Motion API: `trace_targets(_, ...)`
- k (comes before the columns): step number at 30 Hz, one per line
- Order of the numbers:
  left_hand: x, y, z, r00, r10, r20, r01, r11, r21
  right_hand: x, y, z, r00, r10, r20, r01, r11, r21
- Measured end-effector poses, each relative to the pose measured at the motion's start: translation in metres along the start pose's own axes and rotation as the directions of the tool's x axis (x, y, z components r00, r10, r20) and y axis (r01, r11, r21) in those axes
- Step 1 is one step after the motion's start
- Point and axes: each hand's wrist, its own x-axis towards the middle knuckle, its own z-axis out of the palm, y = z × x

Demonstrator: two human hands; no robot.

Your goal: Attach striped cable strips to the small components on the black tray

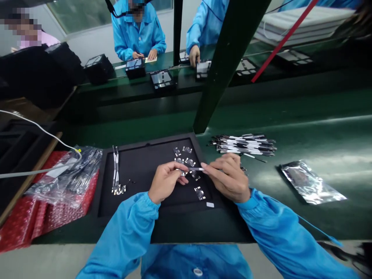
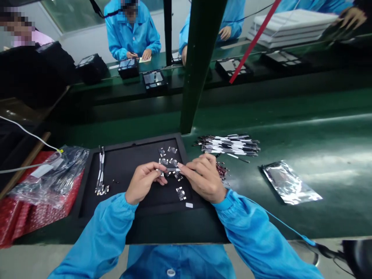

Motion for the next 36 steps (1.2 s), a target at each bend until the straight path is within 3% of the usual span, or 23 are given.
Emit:
trace_targets(8,-0.003,-0.002,0.003,0.998,0.063,0.028,-0.062,0.998,-0.021,0.001,-0.002,-0.001,1.000,0.007,0.016,-0.006,1.000,-0.024)
trace_targets(13,-0.003,-0.003,0.004,0.988,0.151,-0.016,-0.148,0.982,0.119,0.004,-0.004,0.003,0.999,0.020,0.039,-0.019,0.999,-0.029)
trace_targets(16,-0.005,-0.005,0.006,0.961,0.275,-0.041,-0.256,0.933,0.254,0.008,-0.008,0.008,0.995,0.066,0.072,-0.066,0.998,0.000)
trace_targets(21,-0.008,-0.009,0.009,0.903,0.428,0.039,-0.411,0.835,0.365,0.012,-0.019,0.015,0.993,0.102,0.054,-0.108,0.984,0.139)
trace_targets(31,-0.003,-0.009,0.008,0.951,0.308,0.039,-0.310,0.933,0.184,0.012,-0.019,0.017,0.985,0.165,0.046,-0.171,0.969,0.179)
trace_targets(36,0.000,-0.010,0.007,0.970,0.245,0.011,-0.245,0.967,0.070,0.013,-0.020,0.016,0.982,0.153,0.106,-0.171,0.968,0.184)
